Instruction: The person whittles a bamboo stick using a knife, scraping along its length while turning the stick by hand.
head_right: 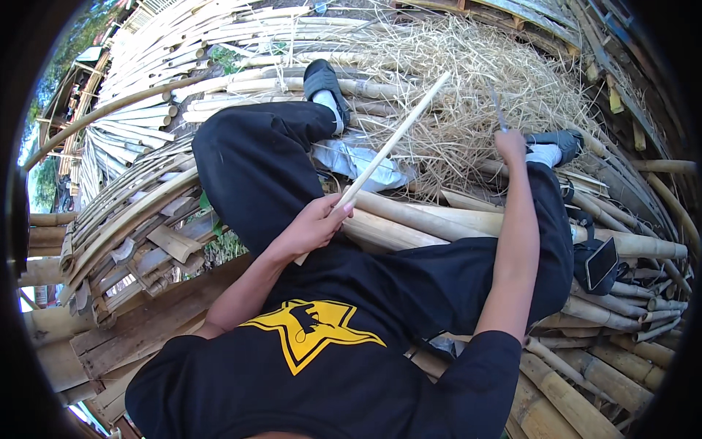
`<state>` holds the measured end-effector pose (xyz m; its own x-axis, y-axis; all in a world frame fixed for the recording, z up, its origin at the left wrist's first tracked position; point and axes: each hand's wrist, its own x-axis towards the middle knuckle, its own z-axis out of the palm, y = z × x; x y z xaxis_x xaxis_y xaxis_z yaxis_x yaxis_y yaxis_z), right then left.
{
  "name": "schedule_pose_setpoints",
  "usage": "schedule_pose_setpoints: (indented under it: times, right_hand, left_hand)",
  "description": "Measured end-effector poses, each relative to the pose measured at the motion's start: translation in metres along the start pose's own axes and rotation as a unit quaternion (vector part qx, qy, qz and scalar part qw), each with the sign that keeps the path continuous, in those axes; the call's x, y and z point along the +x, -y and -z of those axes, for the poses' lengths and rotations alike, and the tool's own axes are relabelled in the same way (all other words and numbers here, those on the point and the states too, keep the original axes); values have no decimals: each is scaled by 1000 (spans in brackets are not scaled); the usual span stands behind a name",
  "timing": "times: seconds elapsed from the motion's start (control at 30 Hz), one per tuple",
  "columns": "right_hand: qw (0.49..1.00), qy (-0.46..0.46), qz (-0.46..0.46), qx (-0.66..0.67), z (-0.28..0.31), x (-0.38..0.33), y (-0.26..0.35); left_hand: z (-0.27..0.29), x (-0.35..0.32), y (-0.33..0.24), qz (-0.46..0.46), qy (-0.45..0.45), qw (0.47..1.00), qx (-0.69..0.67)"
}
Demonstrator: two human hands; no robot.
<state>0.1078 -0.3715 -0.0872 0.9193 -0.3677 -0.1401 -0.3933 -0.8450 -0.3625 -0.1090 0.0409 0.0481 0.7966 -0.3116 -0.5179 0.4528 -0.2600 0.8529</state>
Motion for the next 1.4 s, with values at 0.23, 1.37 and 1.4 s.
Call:
schedule_pose_setpoints:
  times: [0.23, 1.37, 1.4]
  right_hand:
    - [976, 127, 171, 39, 26, -96, 167]
    - [999, 28, -37, -8, 6, 9, -24]
    - [999, 29, 22, 12, 4, 5, -6]
  left_hand:
    - [5, 43, -3, -92, -146, 969, 174]
    - [4, 1, 2, -98, -194, 921, 324]
    - [5, 5, -9, -92, -202, 917, 331]
